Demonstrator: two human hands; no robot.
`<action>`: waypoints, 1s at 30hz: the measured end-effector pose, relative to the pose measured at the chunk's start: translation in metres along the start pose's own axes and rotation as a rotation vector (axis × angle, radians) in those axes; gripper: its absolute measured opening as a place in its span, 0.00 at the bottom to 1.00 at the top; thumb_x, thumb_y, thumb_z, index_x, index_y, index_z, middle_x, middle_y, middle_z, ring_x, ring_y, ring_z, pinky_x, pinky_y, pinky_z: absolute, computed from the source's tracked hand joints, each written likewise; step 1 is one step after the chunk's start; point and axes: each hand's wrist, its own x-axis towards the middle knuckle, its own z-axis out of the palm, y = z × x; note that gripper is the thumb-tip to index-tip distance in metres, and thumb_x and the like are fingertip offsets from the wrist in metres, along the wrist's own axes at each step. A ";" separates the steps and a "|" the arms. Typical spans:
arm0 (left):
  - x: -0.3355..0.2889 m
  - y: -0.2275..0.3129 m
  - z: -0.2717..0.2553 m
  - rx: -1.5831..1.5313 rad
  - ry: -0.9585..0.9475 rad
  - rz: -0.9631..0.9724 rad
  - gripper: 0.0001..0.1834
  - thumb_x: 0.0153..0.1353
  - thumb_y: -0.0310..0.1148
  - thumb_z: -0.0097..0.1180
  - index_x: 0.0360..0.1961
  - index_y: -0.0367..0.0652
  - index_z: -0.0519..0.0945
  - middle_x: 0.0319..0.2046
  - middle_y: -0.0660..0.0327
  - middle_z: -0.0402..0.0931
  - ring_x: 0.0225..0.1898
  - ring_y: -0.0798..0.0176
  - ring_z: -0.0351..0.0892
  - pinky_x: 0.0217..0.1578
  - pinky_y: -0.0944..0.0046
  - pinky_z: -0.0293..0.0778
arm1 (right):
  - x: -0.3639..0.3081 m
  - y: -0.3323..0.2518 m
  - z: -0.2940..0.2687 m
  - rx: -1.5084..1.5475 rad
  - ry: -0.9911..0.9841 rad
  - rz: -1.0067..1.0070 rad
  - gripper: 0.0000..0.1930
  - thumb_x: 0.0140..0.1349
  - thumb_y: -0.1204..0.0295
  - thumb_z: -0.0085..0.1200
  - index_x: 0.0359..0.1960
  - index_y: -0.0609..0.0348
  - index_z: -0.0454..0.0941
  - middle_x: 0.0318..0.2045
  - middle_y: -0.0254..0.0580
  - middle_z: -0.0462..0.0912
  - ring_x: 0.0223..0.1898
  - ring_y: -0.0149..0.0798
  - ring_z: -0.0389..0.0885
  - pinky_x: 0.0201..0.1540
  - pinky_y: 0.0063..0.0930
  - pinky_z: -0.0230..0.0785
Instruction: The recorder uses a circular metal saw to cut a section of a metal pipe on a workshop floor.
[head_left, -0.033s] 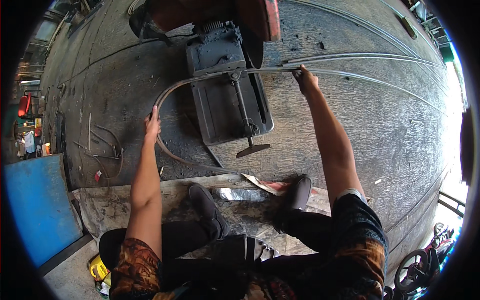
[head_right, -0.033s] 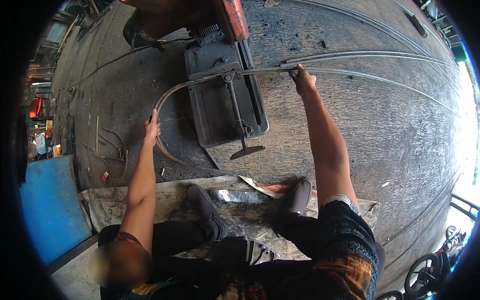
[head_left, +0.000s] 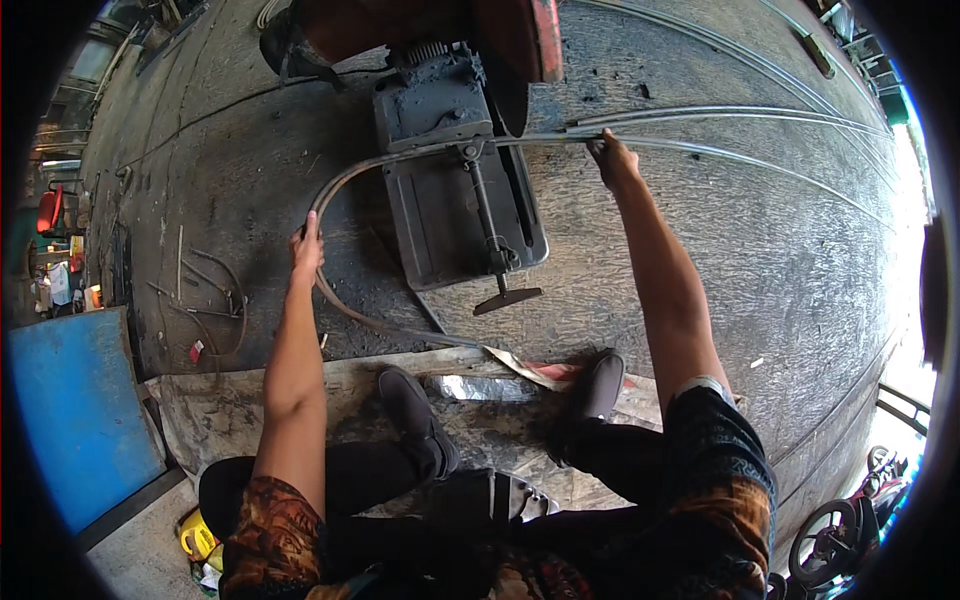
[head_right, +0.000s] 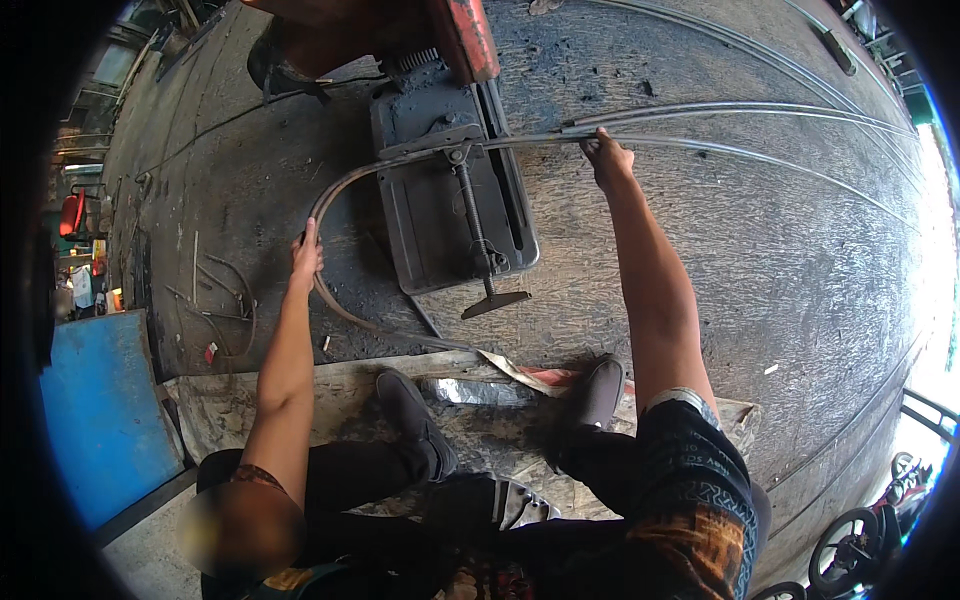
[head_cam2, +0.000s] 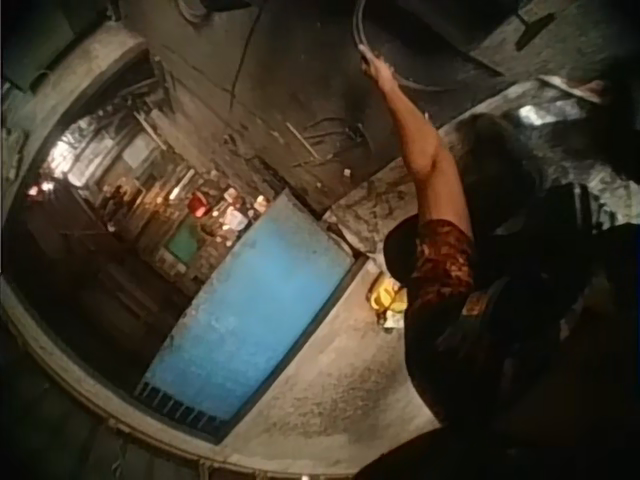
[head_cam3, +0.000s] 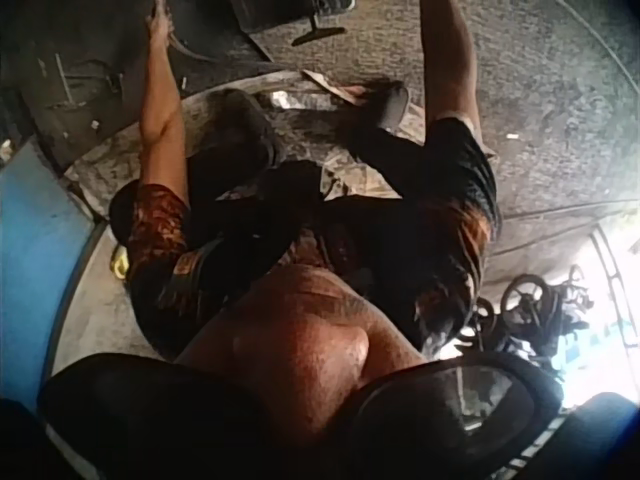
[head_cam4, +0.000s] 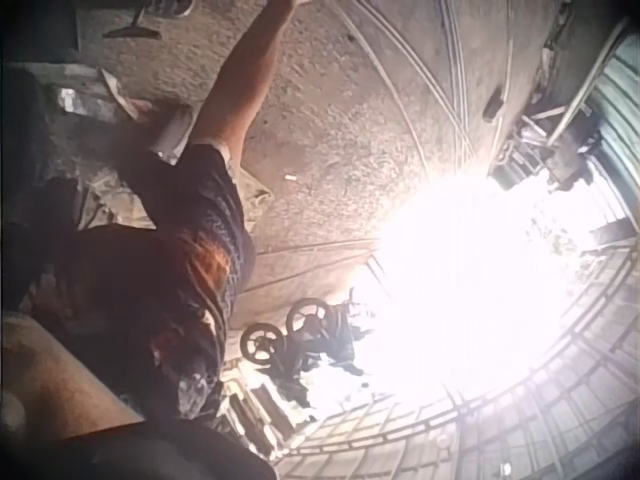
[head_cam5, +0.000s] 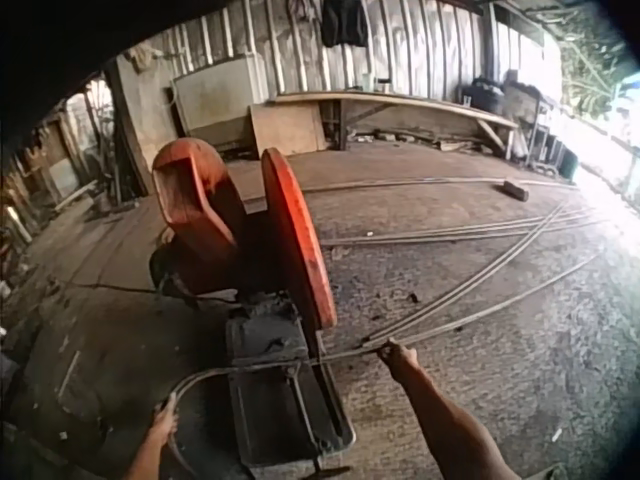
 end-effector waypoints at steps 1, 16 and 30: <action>-0.002 0.001 0.004 -0.020 0.010 0.006 0.28 0.62 0.63 0.51 0.24 0.48 0.71 0.13 0.73 0.58 0.11 0.77 0.55 0.12 0.73 0.52 | 0.002 -0.004 -0.001 -0.020 -0.015 0.024 0.15 0.63 0.77 0.56 0.40 0.81 0.66 0.39 0.59 0.76 0.40 0.49 0.82 0.42 0.36 0.85; -0.016 -0.001 0.035 -0.007 0.031 0.031 0.29 0.63 0.63 0.48 0.25 0.46 0.71 0.14 0.72 0.59 0.13 0.76 0.56 0.13 0.72 0.52 | 0.045 -0.022 -0.021 -0.056 -0.051 -0.034 0.21 0.61 0.75 0.59 0.44 0.84 0.64 0.44 0.59 0.69 0.42 0.48 0.79 0.45 0.35 0.85; -0.020 -0.004 0.063 0.021 0.064 0.021 0.30 0.62 0.64 0.49 0.26 0.44 0.73 0.17 0.69 0.63 0.14 0.73 0.61 0.14 0.70 0.56 | 0.058 -0.040 -0.033 -0.133 0.029 -0.021 0.16 0.65 0.70 0.56 0.43 0.75 0.69 0.35 0.45 0.68 0.39 0.38 0.71 0.50 0.38 0.78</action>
